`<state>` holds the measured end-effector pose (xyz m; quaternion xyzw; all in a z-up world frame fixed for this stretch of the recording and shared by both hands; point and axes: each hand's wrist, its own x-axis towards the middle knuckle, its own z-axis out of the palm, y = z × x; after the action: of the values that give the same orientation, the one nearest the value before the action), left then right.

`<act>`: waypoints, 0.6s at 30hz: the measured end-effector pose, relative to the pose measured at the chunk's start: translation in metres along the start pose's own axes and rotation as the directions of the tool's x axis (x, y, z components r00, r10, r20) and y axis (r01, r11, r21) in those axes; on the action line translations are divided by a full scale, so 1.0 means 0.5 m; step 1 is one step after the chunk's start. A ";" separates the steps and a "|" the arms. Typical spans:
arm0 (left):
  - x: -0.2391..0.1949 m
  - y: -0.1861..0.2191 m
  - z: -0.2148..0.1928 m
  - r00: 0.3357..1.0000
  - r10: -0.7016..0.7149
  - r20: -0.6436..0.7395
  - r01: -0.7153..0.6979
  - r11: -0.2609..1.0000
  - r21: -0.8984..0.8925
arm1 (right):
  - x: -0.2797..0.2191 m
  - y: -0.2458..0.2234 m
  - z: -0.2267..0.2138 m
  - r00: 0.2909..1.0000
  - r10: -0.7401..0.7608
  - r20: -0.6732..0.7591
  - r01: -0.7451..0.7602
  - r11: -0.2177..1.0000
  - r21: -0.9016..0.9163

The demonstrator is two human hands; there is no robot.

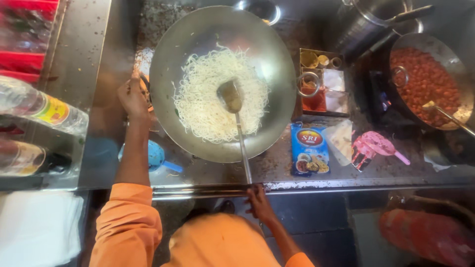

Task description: The person prepares a dish in a restaurant kitchen by pouring food items from a blue bowl into a pan, stirring with a wooden spoon, tossing noodles in a wok with a spatula, and serving a portion into a cup before handling money.

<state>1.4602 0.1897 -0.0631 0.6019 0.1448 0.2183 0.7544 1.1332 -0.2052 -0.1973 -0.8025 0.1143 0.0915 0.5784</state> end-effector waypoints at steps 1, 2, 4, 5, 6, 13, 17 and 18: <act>0.003 -0.009 -0.002 1.000 -0.002 -0.003 0.002 1.000 0.002 | -0.006 0.005 0.007 0.896 0.395 0.205 -0.439 0.860 0.260; 0.009 -0.016 -0.002 1.000 0.027 -0.009 -0.027 1.000 0.008 | -0.014 0.014 0.008 0.894 0.397 0.208 -0.442 0.860 0.257; 0.018 -0.014 0.000 0.997 0.070 -0.014 -0.070 0.998 0.008 | -0.018 0.032 0.014 0.893 0.408 0.190 -0.439 0.883 0.167; 0.010 -0.013 -0.001 0.999 -0.019 -0.040 0.019 1.000 0.004 | -0.020 0.041 0.008 0.895 0.403 0.192 -0.435 0.885 0.166; 0.006 -0.012 -0.003 0.992 -0.108 -0.065 0.108 0.994 -0.002 | -0.018 0.045 -0.005 0.934 0.346 0.092 -0.358 0.893 0.273; 0.022 -0.050 -0.007 0.999 -0.007 -0.031 0.007 1.000 0.006 | 0.034 -0.042 -0.061 0.954 -0.207 -0.218 0.202 0.978 -0.043; 0.013 -0.064 0.002 0.994 -0.064 -0.090 0.064 0.998 -0.007 | 0.044 -0.019 -0.036 0.946 0.301 0.119 -0.311 0.948 0.071; 0.013 -0.067 0.005 0.987 -0.094 -0.131 0.094 0.996 -0.006 | 0.046 -0.010 -0.030 0.951 0.305 0.053 -0.307 0.951 0.028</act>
<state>1.4721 0.1850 -0.0950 0.5787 0.2225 0.2217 0.7526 1.1571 -0.2196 -0.1944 -0.7621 0.2251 0.1972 0.5742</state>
